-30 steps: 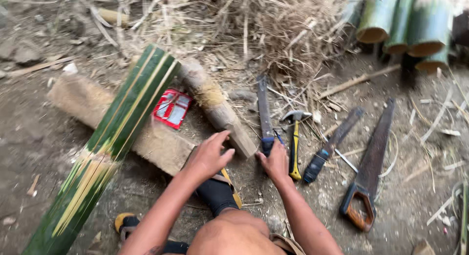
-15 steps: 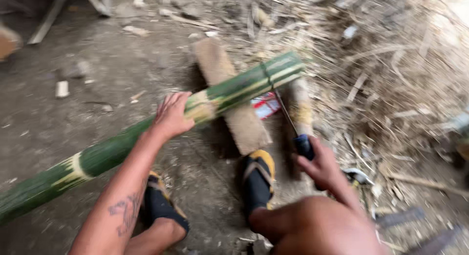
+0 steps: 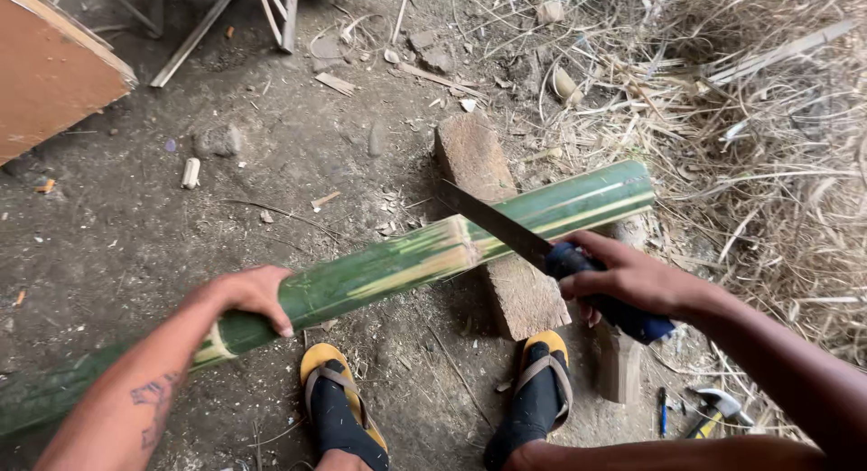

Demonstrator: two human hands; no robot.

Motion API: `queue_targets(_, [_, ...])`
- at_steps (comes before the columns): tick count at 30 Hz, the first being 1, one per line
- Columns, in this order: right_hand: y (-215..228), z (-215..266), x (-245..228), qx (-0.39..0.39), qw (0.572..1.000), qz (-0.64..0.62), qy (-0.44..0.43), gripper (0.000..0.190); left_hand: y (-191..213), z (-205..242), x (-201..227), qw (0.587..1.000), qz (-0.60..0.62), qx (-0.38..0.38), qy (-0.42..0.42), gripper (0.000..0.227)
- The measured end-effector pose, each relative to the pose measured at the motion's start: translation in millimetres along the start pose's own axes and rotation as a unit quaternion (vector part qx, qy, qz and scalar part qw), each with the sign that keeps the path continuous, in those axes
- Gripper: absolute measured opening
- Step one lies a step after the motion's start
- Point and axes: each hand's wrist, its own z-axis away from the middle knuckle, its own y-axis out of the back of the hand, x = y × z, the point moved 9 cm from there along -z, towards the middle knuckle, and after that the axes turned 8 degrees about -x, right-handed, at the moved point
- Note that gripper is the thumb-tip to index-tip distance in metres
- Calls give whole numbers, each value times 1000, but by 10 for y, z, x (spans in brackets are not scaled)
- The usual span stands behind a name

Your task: The person splits a long green bamboo pole lengthwise using a knife and a wooden mallet. They then use the knife to scrape and remove the internal nodes from the resulting bamboo halves. Finally, they separate the outer green skin from the inner bamboo material.

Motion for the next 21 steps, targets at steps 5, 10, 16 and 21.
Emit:
queue_targets(5, [230, -12, -49, 16, 994, -101, 27, 59, 134, 123, 551, 962, -128, 230, 75, 115])
queue_targets(10, [147, 217, -61, 27, 977, -172, 127, 47, -284, 196, 1477, 853, -140, 498, 72, 107])
queue_targets(16, [-61, 146, 259, 36, 931, -310, 190, 39, -857, 42, 1693, 831, -213, 508, 79, 93])
queue_targets(21, [-230, -199, 518, 71, 910, -364, 185, 37, -849, 45, 1715, 830, -243, 478, 155, 89])
